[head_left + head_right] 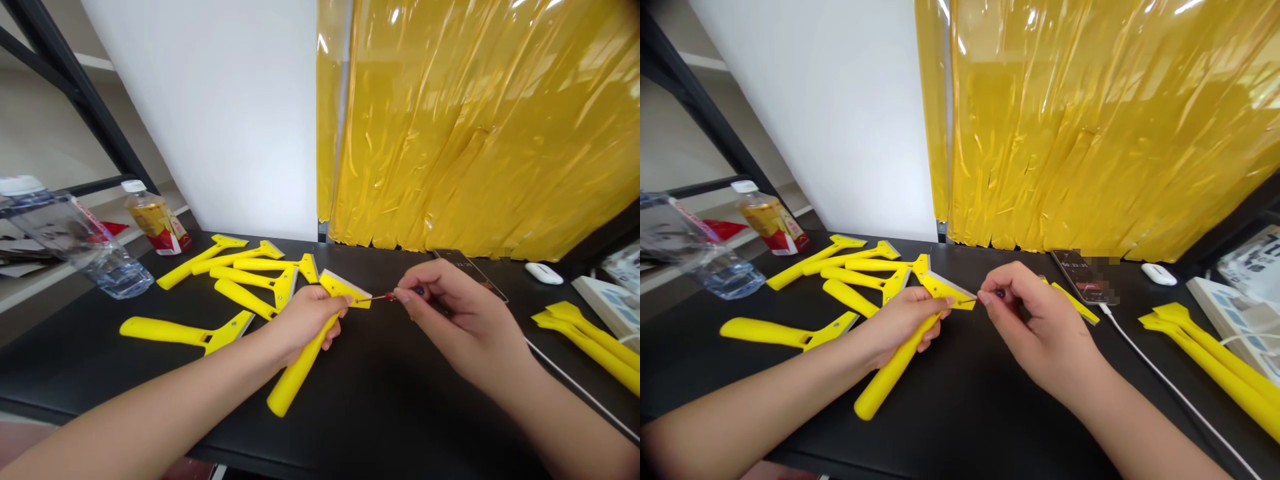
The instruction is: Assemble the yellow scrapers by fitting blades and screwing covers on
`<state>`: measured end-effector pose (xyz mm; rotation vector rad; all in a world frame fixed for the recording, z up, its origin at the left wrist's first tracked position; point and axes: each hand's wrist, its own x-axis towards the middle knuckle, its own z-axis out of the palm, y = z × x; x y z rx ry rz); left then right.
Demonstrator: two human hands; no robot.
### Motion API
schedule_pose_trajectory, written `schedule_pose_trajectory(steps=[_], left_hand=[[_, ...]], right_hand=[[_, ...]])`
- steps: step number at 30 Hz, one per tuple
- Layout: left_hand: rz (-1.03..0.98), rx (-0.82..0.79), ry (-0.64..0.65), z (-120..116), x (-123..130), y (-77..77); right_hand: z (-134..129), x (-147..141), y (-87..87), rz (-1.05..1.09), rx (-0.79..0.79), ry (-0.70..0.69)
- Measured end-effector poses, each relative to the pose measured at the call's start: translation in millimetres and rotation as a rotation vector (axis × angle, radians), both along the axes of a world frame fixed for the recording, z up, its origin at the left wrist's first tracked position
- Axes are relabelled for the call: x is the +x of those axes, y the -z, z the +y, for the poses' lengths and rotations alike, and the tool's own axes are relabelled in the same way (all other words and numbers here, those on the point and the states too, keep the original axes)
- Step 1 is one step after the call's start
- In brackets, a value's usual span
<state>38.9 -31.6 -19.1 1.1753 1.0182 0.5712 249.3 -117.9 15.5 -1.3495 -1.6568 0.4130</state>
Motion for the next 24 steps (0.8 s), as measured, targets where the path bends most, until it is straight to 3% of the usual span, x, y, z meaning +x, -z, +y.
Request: schedule_pose_trajectory(steps=[5, 10, 13, 19, 21, 24], left_hand=[[0.003, 0.013, -0.011, 1.7, -0.4, 0.3], [0.016, 0.001, -0.008, 1.1, -0.3, -2.1], [0.025, 0.011, -0.005, 0.6, -0.3, -3.0], [0.012, 0.013, 0.008, 1.8, -0.7, -0.9], [0.022, 0.009, -0.004, 1.8, -0.8, 0.0], [0.029, 0.013, 0.003, 1.2, -0.9, 1.2]], right_hand=[[0.3, -2.0, -2.2, 0.32, -0.169, -0.222], [4.1, -0.3, 0.6, 0.228, -0.039, -0.045], [6.7, 3.3, 0.9, 0.252, -0.083, -0.056], [12.1, 7.9, 0.3, 0.511, -0.277, -0.351], [11.7, 6.7, 0.6, 0.513, -0.263, -0.323], [8.5, 3.7, 1.1, 0.343, -0.158, -0.149]])
